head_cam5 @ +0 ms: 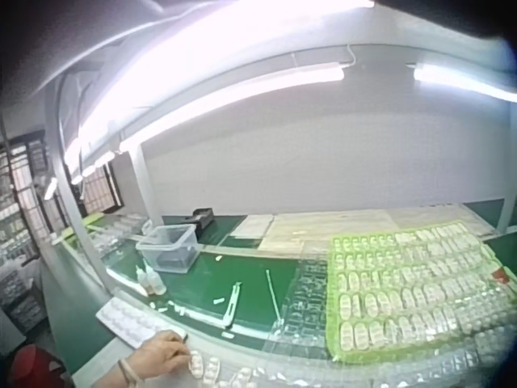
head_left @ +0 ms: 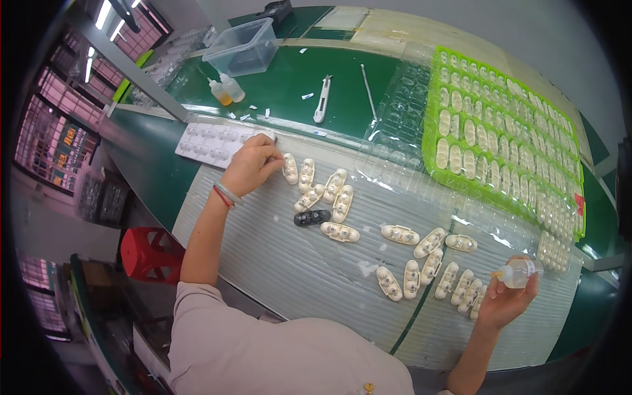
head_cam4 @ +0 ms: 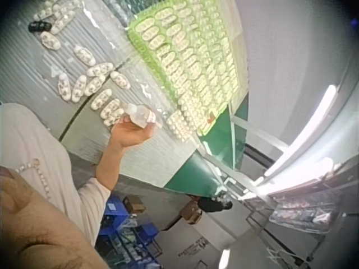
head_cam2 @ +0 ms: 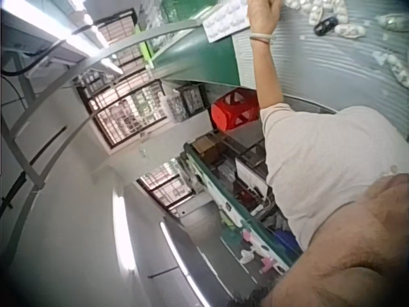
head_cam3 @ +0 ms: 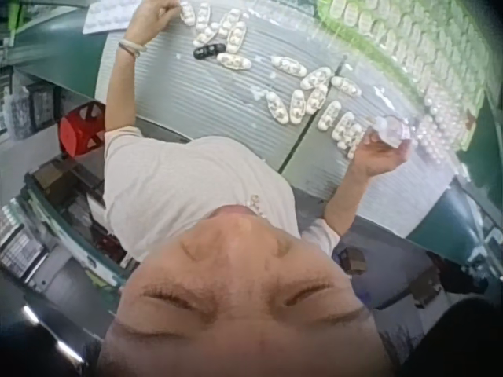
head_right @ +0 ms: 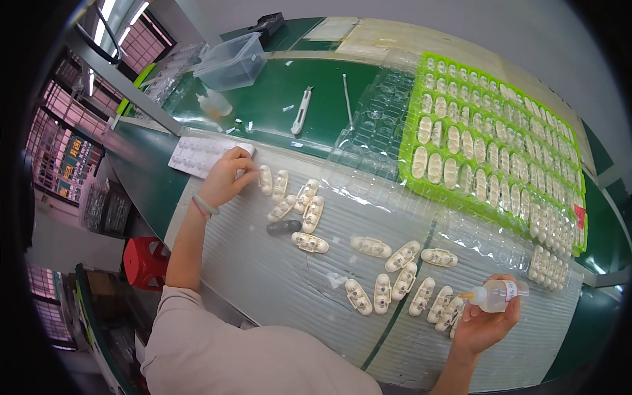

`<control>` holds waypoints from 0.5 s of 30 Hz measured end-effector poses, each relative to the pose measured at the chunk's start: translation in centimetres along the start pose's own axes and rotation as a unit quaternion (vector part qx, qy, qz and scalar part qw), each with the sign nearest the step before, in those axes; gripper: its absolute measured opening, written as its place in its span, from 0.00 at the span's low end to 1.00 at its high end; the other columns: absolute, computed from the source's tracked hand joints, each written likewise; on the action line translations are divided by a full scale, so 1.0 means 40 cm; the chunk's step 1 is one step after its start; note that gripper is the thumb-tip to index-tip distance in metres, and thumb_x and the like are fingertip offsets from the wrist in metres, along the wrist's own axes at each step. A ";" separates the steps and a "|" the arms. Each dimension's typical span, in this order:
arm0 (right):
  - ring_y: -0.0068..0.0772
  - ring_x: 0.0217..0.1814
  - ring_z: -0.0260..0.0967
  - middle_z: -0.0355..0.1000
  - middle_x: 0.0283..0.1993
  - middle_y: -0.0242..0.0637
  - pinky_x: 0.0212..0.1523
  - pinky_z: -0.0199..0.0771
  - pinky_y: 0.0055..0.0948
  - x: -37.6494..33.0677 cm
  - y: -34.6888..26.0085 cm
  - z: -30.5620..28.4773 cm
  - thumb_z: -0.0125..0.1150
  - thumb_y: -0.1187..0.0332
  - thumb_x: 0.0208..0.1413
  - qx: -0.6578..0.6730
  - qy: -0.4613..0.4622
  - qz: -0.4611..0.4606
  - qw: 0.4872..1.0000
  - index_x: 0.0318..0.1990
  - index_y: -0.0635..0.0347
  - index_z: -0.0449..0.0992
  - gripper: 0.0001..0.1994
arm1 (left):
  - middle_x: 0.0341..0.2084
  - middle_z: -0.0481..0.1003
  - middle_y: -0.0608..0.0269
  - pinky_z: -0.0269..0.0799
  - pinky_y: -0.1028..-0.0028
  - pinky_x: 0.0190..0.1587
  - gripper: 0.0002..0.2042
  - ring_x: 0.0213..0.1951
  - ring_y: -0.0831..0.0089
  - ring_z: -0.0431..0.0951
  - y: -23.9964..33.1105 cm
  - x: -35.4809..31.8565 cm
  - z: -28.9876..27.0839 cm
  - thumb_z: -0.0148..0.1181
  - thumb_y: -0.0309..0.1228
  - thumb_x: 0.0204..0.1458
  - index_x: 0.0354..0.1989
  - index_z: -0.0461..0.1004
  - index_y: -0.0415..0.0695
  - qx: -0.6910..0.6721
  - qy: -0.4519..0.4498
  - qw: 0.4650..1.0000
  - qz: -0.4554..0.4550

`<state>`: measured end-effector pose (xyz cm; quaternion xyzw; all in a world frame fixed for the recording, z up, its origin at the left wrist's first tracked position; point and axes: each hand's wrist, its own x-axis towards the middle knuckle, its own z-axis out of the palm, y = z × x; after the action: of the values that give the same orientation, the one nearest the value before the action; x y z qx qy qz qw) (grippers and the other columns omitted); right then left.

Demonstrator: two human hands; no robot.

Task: The person applies a liquid from a small bottle onto small white components arranged on a table. They then pick up the treated components and place them into a green plastic tray. The process is repeated continuously throughout the clip.

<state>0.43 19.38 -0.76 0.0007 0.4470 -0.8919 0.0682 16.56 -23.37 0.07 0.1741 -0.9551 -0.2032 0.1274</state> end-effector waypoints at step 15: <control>0.27 0.29 0.71 0.70 0.35 0.36 0.17 0.71 0.27 0.005 -0.020 0.001 0.55 0.62 0.52 0.066 -0.095 0.071 0.991 0.44 0.60 0.65 0.16 | 0.30 0.69 0.57 0.66 0.67 0.41 0.09 0.37 0.61 0.69 0.702 0.397 0.256 0.63 0.31 0.43 0.32 0.76 0.43 -0.117 -0.157 0.854 0.483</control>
<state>0.15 19.80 -0.12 -0.0480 0.3774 -0.9085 0.1731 -8.93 -1.91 5.90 -0.3592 -0.8956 -0.2508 0.0772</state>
